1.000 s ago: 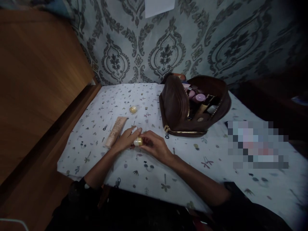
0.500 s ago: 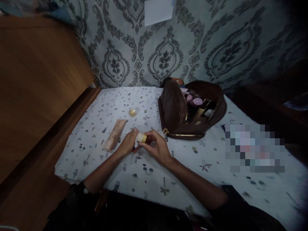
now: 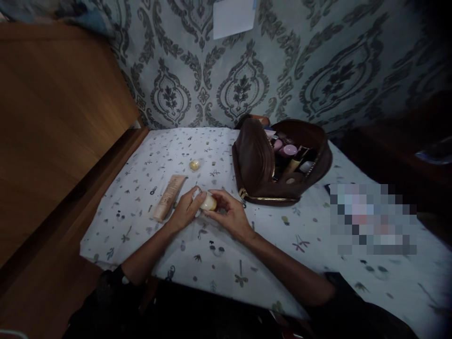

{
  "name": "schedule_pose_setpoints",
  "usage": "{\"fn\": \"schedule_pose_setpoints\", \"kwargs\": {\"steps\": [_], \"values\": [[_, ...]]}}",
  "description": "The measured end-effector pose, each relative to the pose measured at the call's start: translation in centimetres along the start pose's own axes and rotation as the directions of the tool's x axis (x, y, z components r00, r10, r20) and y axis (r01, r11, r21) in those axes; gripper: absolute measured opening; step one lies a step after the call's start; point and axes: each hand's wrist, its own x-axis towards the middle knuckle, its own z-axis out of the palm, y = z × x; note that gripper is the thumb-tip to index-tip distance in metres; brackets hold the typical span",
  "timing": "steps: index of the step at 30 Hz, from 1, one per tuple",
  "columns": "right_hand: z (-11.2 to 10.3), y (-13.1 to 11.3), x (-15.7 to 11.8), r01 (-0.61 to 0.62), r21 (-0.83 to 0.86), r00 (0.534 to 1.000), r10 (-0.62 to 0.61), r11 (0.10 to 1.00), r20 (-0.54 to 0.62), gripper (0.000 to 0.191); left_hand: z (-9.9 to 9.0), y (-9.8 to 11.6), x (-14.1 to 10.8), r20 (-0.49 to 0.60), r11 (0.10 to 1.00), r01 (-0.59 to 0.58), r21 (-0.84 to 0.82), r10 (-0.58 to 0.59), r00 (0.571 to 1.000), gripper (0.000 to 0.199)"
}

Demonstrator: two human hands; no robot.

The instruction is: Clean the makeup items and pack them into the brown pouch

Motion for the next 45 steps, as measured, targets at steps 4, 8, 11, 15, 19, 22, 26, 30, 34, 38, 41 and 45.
{"fn": "schedule_pose_setpoints", "kwargs": {"steps": [4, 8, 11, 15, 19, 22, 26, 30, 34, 38, 41, 45], "values": [[0.1, 0.2, 0.1, 0.018, 0.026, 0.999, -0.018, 1.0, 0.035, 0.042, 0.2, -0.2, 0.0, -0.045, 0.996, -0.041, 0.081, 0.045, 0.998, 0.042], [0.4, 0.2, 0.0, -0.087, 0.138, 0.995, 0.078, 0.987, 0.063, 0.041, 0.3, -0.4, -0.4, -0.101, 0.981, -0.087, 0.175, 0.106, 0.989, 0.037], [0.3, -0.2, 0.1, -0.12, 0.184, 0.992, 0.11, 0.976, 0.062, 0.043, 0.3, -0.5, -0.6, -0.119, 0.967, -0.112, 0.229, 0.142, 0.983, 0.038], [0.0, -0.6, 0.4, -0.084, 0.03, 0.996, 0.085, 0.996, -0.03, 0.042, 0.3, -0.9, -0.7, -0.131, 0.957, -0.149, 0.25, 0.186, 0.974, 0.047], [0.0, -0.2, 0.5, -0.16, 0.178, 0.987, 0.163, 0.971, 0.001, 0.048, 0.3, -1.0, -0.7, -0.094, 0.963, -0.161, 0.215, 0.185, 0.978, 0.052], [0.1, 0.1, 0.5, -0.246, 0.323, 0.969, 0.232, 0.914, 0.081, 0.05, 0.2, -0.8, -0.6, -0.063, 0.983, -0.118, 0.142, 0.128, 0.99, 0.05], [0.1, -0.1, 0.5, -0.299, 0.398, 0.954, 0.259, 0.867, 0.153, 0.049, 0.2, -0.3, -0.4, 0.005, 0.997, 0.018, -0.076, -0.018, 1.0, 0.052], [0.0, -0.6, 0.2, -0.264, 0.389, 0.961, 0.206, 0.883, 0.184, 0.045, 0.4, -0.2, 0.1, 0.075, 0.95, 0.17, -0.262, -0.155, 0.985, 0.06], [0.0, -0.9, -0.1, -0.127, 0.188, 0.988, 0.106, 0.974, 0.116, 0.042, 0.5, -0.2, 0.3, 0.139, 0.869, 0.309, -0.386, -0.276, 0.951, 0.067], [0.1, -1.1, -0.5, -0.004, -0.049, 1.0, 0.004, 0.999, 0.016, 0.036, 0.7, 0.3, 0.0, 0.214, 0.78, 0.441, -0.444, -0.385, 0.898, 0.065], [0.3, -1.3, -0.8, 0.038, -0.115, 0.999, -0.036, 0.993, 0.024, 0.033, 0.9, 1.0, -0.2, 0.149, 0.697, 0.55, -0.461, -0.55, 0.822, 0.061], [0.6, -1.5, -0.8, 0.08, -0.102, 0.996, -0.077, 0.992, 0.037, 0.029, 1.5, 1.1, -0.3, 0.019, 0.679, 0.536, -0.502, -0.611, 0.791, 0.066]]}}
